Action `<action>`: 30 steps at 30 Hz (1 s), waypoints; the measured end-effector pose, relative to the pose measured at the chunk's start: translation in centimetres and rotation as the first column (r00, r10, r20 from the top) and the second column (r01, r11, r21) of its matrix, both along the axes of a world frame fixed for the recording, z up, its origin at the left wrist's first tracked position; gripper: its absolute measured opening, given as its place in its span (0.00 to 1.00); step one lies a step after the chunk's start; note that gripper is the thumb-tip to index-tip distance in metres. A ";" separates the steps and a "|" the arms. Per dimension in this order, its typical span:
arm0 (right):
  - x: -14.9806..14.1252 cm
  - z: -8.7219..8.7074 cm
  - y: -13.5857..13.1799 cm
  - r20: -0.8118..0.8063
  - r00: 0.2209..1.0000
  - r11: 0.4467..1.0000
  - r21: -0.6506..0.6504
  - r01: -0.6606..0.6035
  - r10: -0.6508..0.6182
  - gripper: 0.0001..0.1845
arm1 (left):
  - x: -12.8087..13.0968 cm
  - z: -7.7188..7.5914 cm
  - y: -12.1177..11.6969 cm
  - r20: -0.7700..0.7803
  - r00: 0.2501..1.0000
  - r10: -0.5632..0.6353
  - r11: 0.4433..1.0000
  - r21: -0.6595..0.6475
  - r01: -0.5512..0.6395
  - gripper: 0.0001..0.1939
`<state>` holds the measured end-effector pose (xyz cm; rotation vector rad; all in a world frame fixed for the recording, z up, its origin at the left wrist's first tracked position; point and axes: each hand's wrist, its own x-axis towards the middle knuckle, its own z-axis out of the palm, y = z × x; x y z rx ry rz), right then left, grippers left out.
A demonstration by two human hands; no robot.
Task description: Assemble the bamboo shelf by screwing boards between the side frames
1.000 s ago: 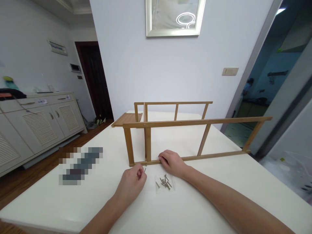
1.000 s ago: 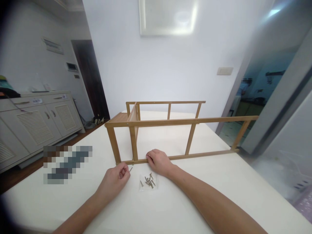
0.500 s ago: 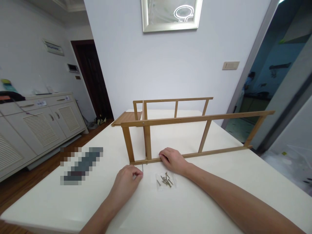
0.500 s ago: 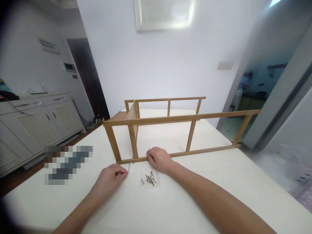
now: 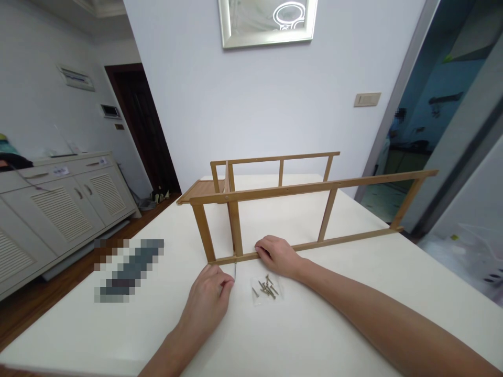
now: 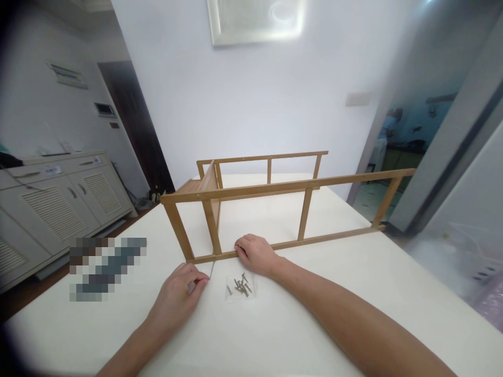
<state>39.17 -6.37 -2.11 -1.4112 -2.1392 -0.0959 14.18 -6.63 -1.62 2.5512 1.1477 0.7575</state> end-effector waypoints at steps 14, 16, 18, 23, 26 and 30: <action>0.0 0.0 0.0 0.006 1.000 1.000 0.001 -0.003 0.003 0.10 | 0.7 0.1 0.5 0.084 0.996 0.042 0.971 -0.236 -0.021 0.12; 0.0 0.0 0.0 0.008 1.000 1.000 -0.001 0.000 0.000 0.10 | 0.7 0.2 0.5 0.084 0.995 0.049 0.969 -0.244 -0.027 0.12; 0.0 0.1 0.0 0.008 1.000 1.000 -0.003 0.003 -0.003 0.10 | 0.7 0.3 0.4 0.082 0.995 0.055 0.969 -0.245 -0.033 0.12; 0.0 0.2 -0.1 0.005 1.000 1.000 -0.006 0.004 -0.004 0.11 | 0.8 0.4 0.4 0.085 0.994 0.070 0.963 -0.267 -0.045 0.12; 0.0 0.1 0.0 0.006 1.000 1.000 -0.009 0.001 -0.001 0.11 | 0.9 0.4 0.5 0.093 0.993 0.072 0.957 -0.286 -0.043 0.12; 0.0 0.1 0.1 0.005 1.000 1.000 -0.012 0.000 0.000 0.11 | 0.9 0.4 0.5 0.103 0.992 0.072 0.952 -0.303 -0.038 0.12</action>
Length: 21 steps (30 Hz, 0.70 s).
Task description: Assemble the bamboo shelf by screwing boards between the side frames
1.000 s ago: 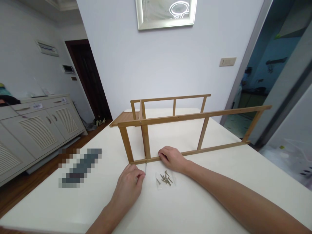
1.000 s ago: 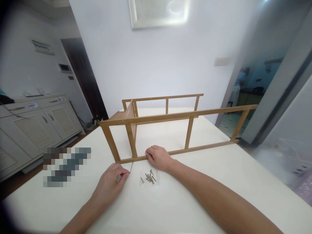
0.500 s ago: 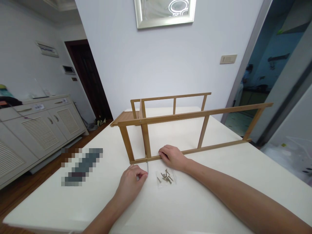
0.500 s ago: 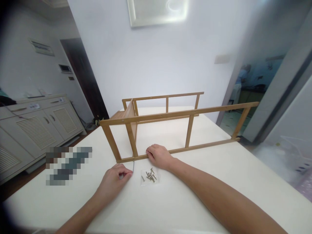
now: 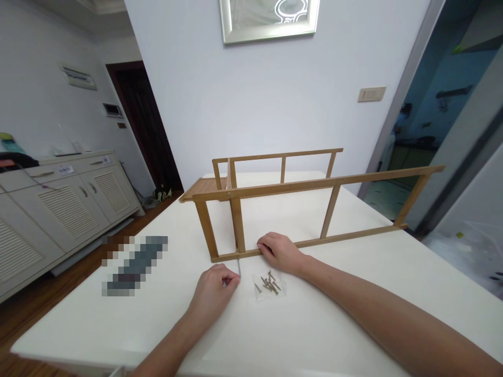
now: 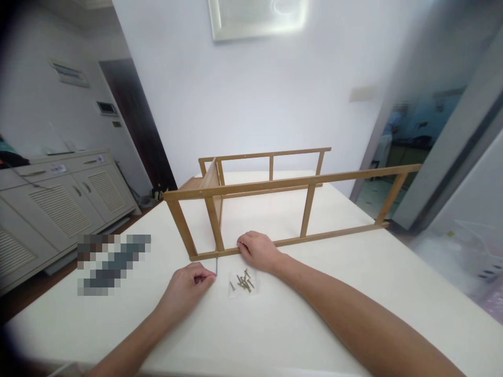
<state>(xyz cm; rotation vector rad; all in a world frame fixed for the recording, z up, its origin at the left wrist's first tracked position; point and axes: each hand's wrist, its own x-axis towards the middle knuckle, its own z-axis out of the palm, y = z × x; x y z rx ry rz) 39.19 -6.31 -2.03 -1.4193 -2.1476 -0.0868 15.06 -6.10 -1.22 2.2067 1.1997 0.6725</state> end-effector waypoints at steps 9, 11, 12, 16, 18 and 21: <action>-0.1 0.0 0.0 -0.006 1.000 1.000 -0.003 0.004 -0.004 0.10 | 0.0 0.1 0.0 -0.026 1.000 -0.009 0.999 0.041 0.010 0.13; -0.1 0.0 0.0 -0.007 1.000 1.000 -0.005 0.004 -0.004 0.10 | 0.0 0.2 -0.1 -0.033 0.999 -0.008 0.999 0.040 0.009 0.13; -0.1 0.0 0.0 -0.007 1.000 1.000 -0.006 0.004 -0.004 0.10 | 0.0 0.2 -0.1 -0.033 0.999 -0.007 0.999 0.038 0.008 0.13; -0.1 0.0 0.0 -0.005 1.000 1.000 -0.009 0.004 -0.004 0.10 | 0.0 0.2 -0.1 -0.021 1.000 0.000 0.999 0.032 0.001 0.13; -0.1 0.0 0.0 -0.004 1.000 1.000 -0.009 0.002 -0.002 0.11 | 0.0 0.1 -0.1 -0.018 1.000 0.000 0.999 0.036 0.001 0.13; -0.1 0.0 0.0 -0.006 1.000 1.000 -0.008 0.002 -0.002 0.11 | 0.0 0.1 -0.1 -0.025 1.000 -0.003 0.999 0.043 0.004 0.13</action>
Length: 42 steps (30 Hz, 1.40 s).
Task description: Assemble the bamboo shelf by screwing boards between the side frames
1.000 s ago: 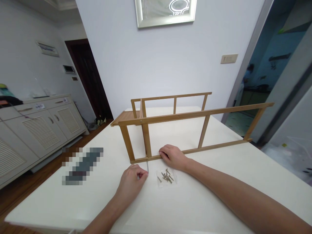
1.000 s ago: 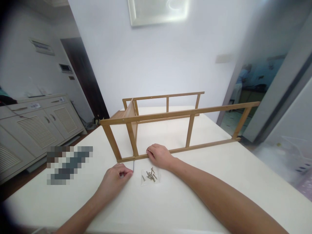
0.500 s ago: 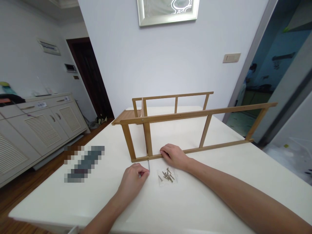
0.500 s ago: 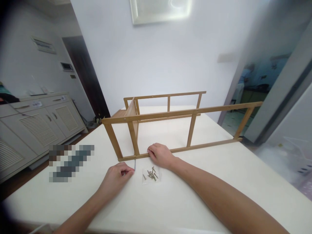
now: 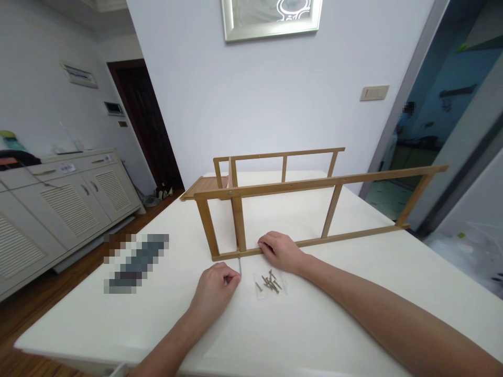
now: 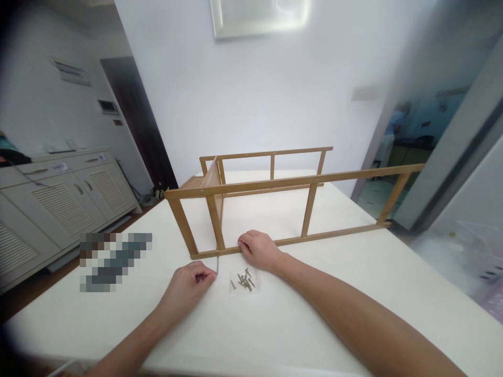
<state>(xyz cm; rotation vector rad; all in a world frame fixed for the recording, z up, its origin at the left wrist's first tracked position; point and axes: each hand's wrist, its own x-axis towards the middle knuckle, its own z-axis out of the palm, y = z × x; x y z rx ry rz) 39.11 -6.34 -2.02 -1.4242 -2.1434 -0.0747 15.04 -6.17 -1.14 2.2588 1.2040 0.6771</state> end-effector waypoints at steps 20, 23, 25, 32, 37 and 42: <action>0.0 0.1 0.0 -0.014 1.000 1.000 0.008 -0.014 0.014 0.10 | -0.1 -0.2 -0.2 0.002 1.000 0.002 0.995 0.096 -0.002 0.13; 0.1 0.3 -0.2 -0.014 0.999 0.999 0.007 -0.042 0.042 0.10 | -0.1 -0.3 -0.1 -0.003 1.000 -0.005 0.994 0.107 0.005 0.13; 0.1 0.5 -0.3 -0.011 0.997 0.998 0.005 -0.070 0.070 0.09 | -0.1 -0.4 -0.1 -0.012 1.000 -0.012 0.993 0.120 0.014 0.14; 0.3 0.3 -0.1 -0.028 0.991 0.991 0.020 -0.130 0.130 0.10 | -0.1 -0.9 0.0 -0.046 0.999 -0.028 0.983 0.178 0.036 0.13; 0.3 0.3 -0.1 -0.032 0.984 0.984 0.034 -0.173 0.175 0.12 | -0.1 -0.9 -0.1 -0.060 0.998 -0.035 0.986 0.163 0.045 0.13; 0.3 0.5 -0.1 0.020 0.970 0.970 0.010 -0.241 0.241 0.16 | 0.0 -0.7 -0.1 -0.059 0.998 -0.031 0.990 0.133 0.039 0.13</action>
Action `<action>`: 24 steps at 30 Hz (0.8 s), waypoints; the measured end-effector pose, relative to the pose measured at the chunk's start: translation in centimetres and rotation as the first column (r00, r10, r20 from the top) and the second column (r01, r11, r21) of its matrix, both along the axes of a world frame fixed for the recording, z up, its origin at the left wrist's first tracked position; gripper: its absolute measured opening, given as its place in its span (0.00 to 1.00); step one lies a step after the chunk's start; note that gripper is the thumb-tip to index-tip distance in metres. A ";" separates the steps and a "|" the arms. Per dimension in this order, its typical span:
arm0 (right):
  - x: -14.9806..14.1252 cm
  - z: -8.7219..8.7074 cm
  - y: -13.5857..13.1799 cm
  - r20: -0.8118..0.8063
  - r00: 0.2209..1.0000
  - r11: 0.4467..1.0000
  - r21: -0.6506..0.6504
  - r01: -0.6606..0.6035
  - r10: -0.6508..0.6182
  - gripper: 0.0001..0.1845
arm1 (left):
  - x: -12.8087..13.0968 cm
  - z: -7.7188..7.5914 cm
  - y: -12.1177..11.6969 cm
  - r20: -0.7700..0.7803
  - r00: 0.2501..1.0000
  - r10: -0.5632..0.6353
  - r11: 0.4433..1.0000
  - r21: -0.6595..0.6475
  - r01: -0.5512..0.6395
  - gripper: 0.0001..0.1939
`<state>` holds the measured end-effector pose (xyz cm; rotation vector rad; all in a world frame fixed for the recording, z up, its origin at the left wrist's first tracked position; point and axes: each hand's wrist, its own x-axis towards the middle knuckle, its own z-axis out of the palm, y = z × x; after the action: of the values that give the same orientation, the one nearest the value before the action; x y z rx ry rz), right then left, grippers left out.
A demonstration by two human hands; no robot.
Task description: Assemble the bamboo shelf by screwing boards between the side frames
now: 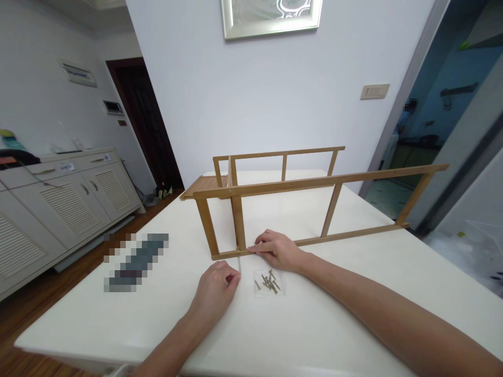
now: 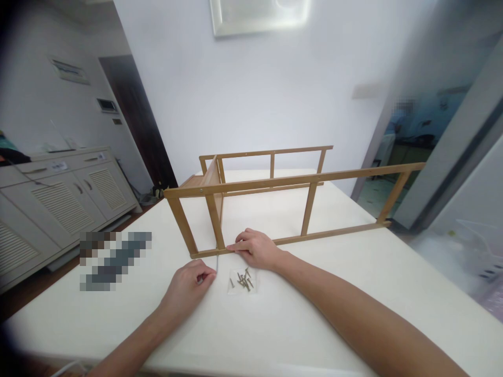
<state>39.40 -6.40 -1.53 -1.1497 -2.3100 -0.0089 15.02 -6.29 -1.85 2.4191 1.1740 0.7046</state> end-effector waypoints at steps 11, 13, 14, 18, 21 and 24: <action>0.2 -0.3 0.2 0.009 1.000 1.000 -0.020 0.002 -0.002 0.18 | 0.0 -0.1 -0.1 -0.038 0.999 0.029 0.999 0.040 -0.028 0.13; 0.2 -0.3 0.2 0.006 1.000 1.000 -0.021 0.013 -0.013 0.18 | 0.0 -0.2 -0.2 -0.050 0.998 0.024 0.997 0.073 -0.020 0.13; 0.2 -0.4 0.2 0.006 1.000 1.000 -0.021 0.016 -0.016 0.18 | 0.0 -0.2 -0.2 -0.050 0.999 0.018 0.996 0.093 -0.013 0.13; 0.2 -0.6 0.2 0.001 1.000 1.000 -0.015 0.016 -0.016 0.18 | 0.0 -0.5 -0.4 -0.020 1.000 0.013 0.984 0.176 -0.009 0.11; 0.2 -0.6 0.2 -0.007 1.000 1.000 -0.016 0.018 -0.018 0.18 | 0.1 -0.8 -0.2 0.004 1.000 0.020 0.979 0.202 -0.021 0.10; 0.3 -0.6 0.3 -0.013 1.000 1.000 -0.023 0.011 -0.012 0.18 | 0.1 -1.0 -0.1 0.019 1.000 0.020 0.977 0.214 -0.024 0.10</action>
<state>39.67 -6.11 -2.17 -1.1712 -2.2976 0.0207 15.17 -6.35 -2.85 2.5720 1.1734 0.8989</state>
